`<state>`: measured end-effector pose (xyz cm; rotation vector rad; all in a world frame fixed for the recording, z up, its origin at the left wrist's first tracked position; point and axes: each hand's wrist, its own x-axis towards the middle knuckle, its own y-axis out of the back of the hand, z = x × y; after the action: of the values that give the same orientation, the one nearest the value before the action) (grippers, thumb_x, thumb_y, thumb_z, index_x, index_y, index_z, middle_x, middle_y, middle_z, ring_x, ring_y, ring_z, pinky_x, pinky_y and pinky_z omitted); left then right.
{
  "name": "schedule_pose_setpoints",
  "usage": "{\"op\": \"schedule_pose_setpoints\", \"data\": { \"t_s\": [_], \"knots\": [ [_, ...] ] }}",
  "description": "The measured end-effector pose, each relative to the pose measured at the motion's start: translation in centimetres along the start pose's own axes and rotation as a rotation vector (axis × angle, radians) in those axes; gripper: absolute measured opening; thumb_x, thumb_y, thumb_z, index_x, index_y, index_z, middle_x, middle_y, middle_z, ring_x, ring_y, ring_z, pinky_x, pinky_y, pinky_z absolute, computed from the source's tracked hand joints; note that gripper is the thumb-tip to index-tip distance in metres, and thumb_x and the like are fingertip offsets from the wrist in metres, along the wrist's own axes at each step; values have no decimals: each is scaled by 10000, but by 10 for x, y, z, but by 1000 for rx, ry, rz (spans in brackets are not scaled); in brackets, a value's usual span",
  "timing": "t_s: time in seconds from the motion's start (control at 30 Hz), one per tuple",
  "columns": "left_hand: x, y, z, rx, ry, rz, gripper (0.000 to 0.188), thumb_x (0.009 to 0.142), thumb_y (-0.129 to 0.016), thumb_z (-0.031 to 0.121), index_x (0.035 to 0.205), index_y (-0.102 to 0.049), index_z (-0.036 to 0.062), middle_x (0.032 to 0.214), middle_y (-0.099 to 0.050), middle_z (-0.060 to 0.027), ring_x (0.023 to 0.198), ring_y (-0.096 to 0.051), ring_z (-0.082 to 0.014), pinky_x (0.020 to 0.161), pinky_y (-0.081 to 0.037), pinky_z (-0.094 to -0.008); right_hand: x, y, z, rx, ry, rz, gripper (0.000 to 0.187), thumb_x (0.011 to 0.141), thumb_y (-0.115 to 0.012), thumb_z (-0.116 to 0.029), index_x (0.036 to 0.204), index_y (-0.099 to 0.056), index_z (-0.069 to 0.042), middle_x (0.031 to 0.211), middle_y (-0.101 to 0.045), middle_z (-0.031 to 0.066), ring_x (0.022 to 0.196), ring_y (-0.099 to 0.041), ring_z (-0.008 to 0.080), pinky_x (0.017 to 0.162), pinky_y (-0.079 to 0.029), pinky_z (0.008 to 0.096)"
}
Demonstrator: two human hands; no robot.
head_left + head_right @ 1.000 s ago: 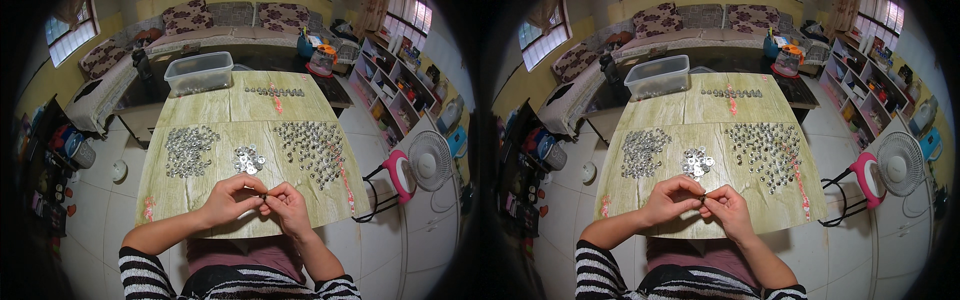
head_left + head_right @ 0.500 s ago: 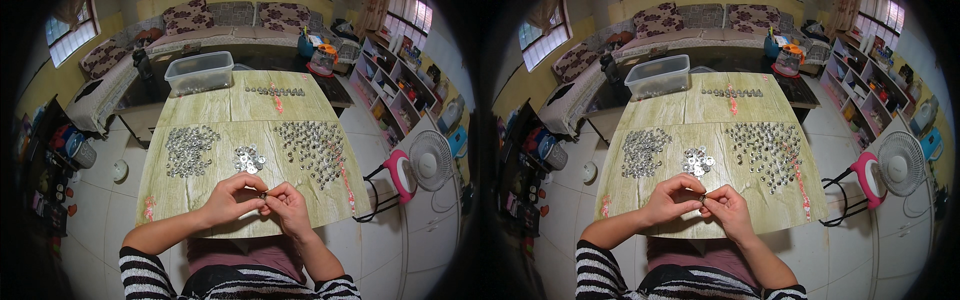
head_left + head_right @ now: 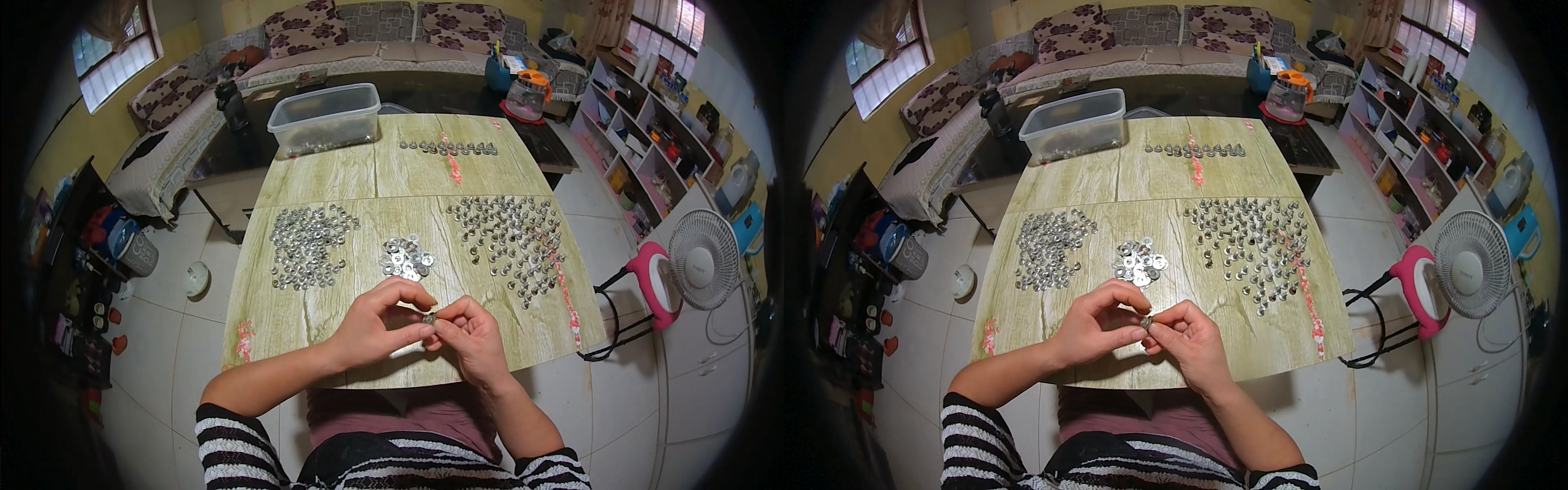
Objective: The person slides washers onto bolts by hand and arranges the assembled bolts into rows on the table.
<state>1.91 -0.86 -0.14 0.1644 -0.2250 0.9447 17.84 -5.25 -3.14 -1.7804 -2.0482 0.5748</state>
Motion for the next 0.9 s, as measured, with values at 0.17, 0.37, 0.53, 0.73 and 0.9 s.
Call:
{"op": "schedule_pose_setpoints", "data": {
  "t_s": [0.17, 0.37, 0.53, 0.73, 0.9],
  "knots": [
    [-1, 3, -2, -49, 37, -37, 213, 752, -584, 10, 944, -502, -26, 896, -514, -62, 832, -525, -124, 739, -451, -244, 0, 0, -1, -16, -16, 7, 112, 801, -524, -27, 885, -467, 21, 768, -568, 103, 661, -574, 122, 588, -488, 207],
    [0, 3, -4, -50, 124, -28, 207, 752, -581, 2, 944, -508, -18, 893, -515, -58, 826, -524, -114, 743, -444, -249, 0, -1, -1, -21, -19, 13, 116, 798, -529, -27, 883, -467, 20, 769, -565, 100, 662, -574, 117, 583, -487, 200],
    [1, 4, -4, -100, 226, -24, 210, 749, -585, 1, 943, -509, -18, 866, -519, -58, 822, -526, -117, 735, -445, -244, -1, -2, -2, -32, -20, 12, 118, 799, -528, -30, 885, -465, 18, 765, -564, 102, 660, -575, 118, 578, -488, 202],
    [-1, 3, -7, -32, 79, -14, 193, 764, -574, 15, 942, -508, -20, 849, -526, -51, 799, -531, -112, 716, -448, -239, -1, -2, -1, -2, -1, 12, 117, 804, -525, -37, 886, -462, 17, 761, -564, 99, 659, -574, 117, 568, -486, 201],
    [-1, 2, -5, -74, 66, -31, 196, 755, -574, -9, 939, -508, -17, 876, -528, -61, 815, -533, -127, 747, -449, -252, -1, 0, 0, -10, -1, 4, 113, 805, -524, -39, 884, -462, 14, 762, -564, 96, 660, -571, 113, 569, -482, 196]
  ]
}}
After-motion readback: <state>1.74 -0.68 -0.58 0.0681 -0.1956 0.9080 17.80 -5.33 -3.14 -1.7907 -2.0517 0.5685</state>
